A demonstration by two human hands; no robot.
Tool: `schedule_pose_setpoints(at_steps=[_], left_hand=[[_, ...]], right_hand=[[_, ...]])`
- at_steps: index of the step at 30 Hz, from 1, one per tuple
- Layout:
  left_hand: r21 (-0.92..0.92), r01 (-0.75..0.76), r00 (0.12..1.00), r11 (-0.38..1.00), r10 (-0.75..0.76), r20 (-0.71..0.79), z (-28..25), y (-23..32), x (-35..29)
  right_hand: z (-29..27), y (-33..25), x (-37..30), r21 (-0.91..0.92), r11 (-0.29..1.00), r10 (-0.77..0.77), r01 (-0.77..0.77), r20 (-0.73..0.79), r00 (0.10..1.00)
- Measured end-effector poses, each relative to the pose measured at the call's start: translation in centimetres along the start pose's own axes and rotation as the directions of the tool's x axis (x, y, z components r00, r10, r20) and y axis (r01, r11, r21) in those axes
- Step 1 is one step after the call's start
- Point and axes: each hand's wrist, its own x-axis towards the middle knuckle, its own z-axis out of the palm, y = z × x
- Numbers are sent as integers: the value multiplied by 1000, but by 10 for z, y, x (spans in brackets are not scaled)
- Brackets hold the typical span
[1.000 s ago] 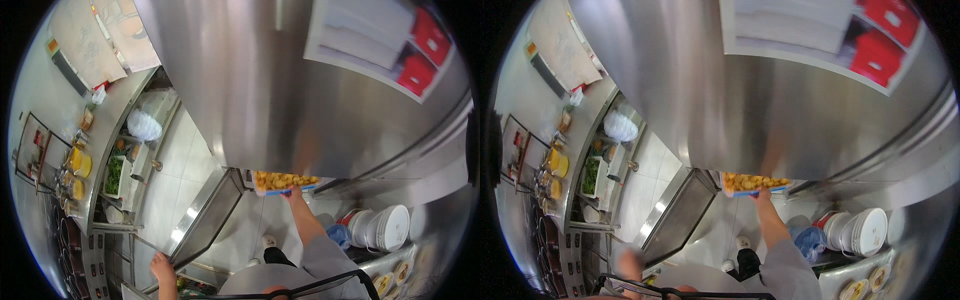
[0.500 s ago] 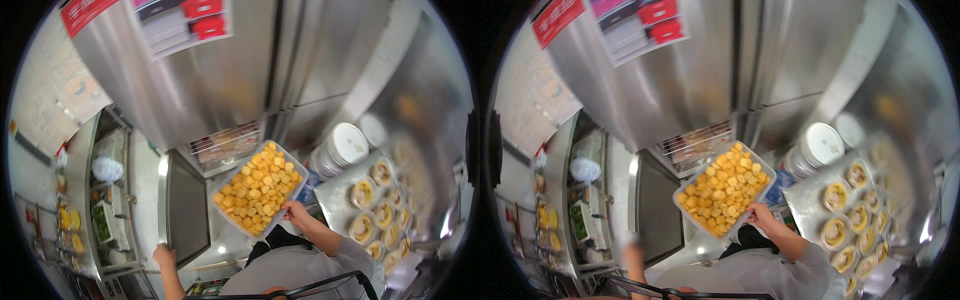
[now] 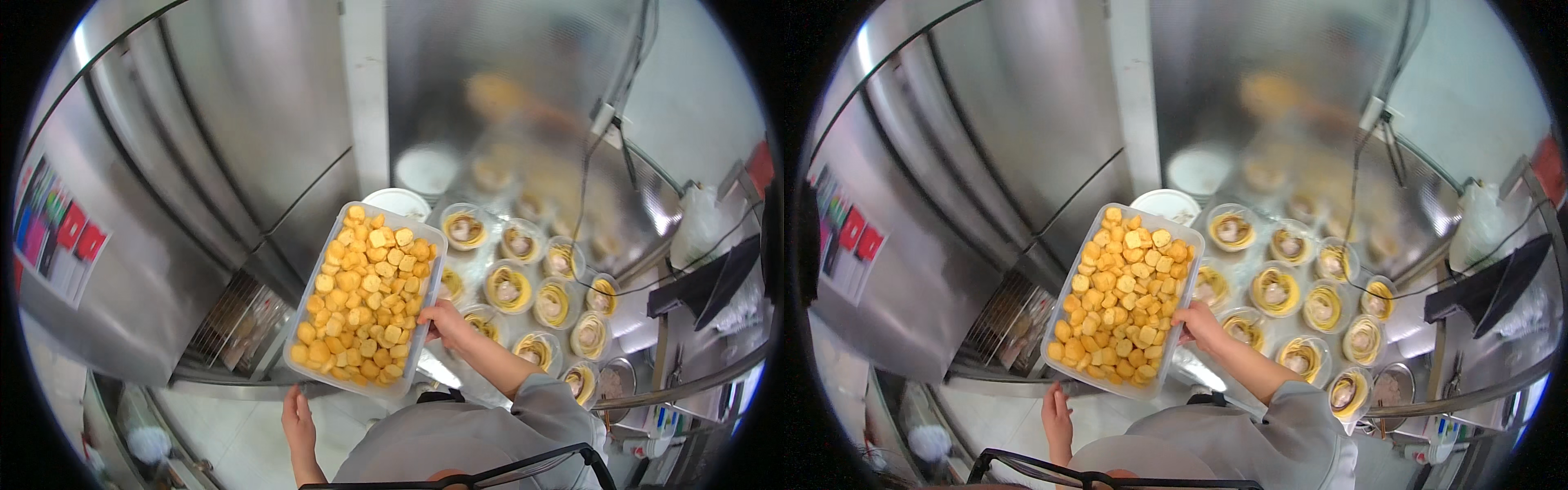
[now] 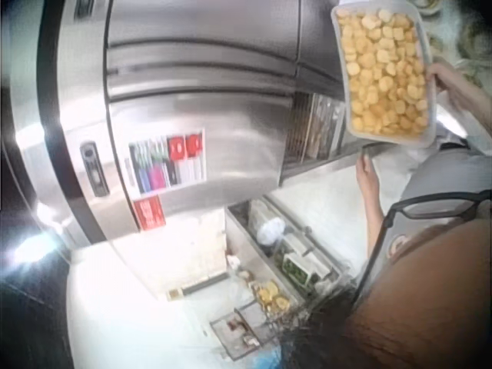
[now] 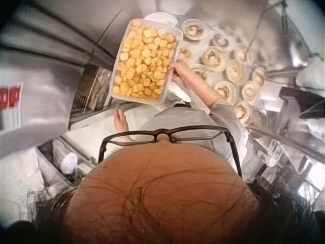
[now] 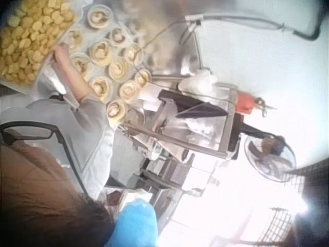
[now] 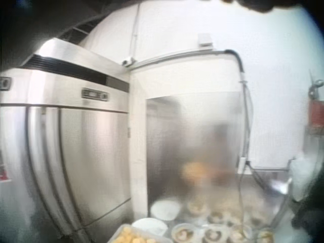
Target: The person assembles multiple noodle bowls by adding ingredients from a refrigerator and a container. They place a white ingredient and then yellow fried pieces into bowls containing noodles, then store the finished bowls in the refrigerator.
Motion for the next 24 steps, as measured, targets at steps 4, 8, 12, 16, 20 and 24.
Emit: schedule_pose_setpoints(at_steps=[4,8,12,16,20,24], left_hand=[[-140,-92,973,986,119,197,78,112,36],[79,-252,903,964,206,376,131,147,42],[12,-289,895,957,266,359,148,155,17],[45,-274,867,961,227,444,161,169,22],[253,-413,816,875,232,530,163,159,44],[269,-548,746,792,318,585,178,213,44]], right_hand=[[-90,-19,-8,-57,998,-30,28,-36,999],[-153,-35,-22,-29,1000,-6,4,-56,998],[-178,-12,-31,-30,999,15,-17,-78,997],[-195,-19,-43,-362,932,-79,22,-143,986],[-153,-35,-69,-961,214,-884,177,-113,453],[-96,-80,-56,-900,234,-786,368,47,617]])
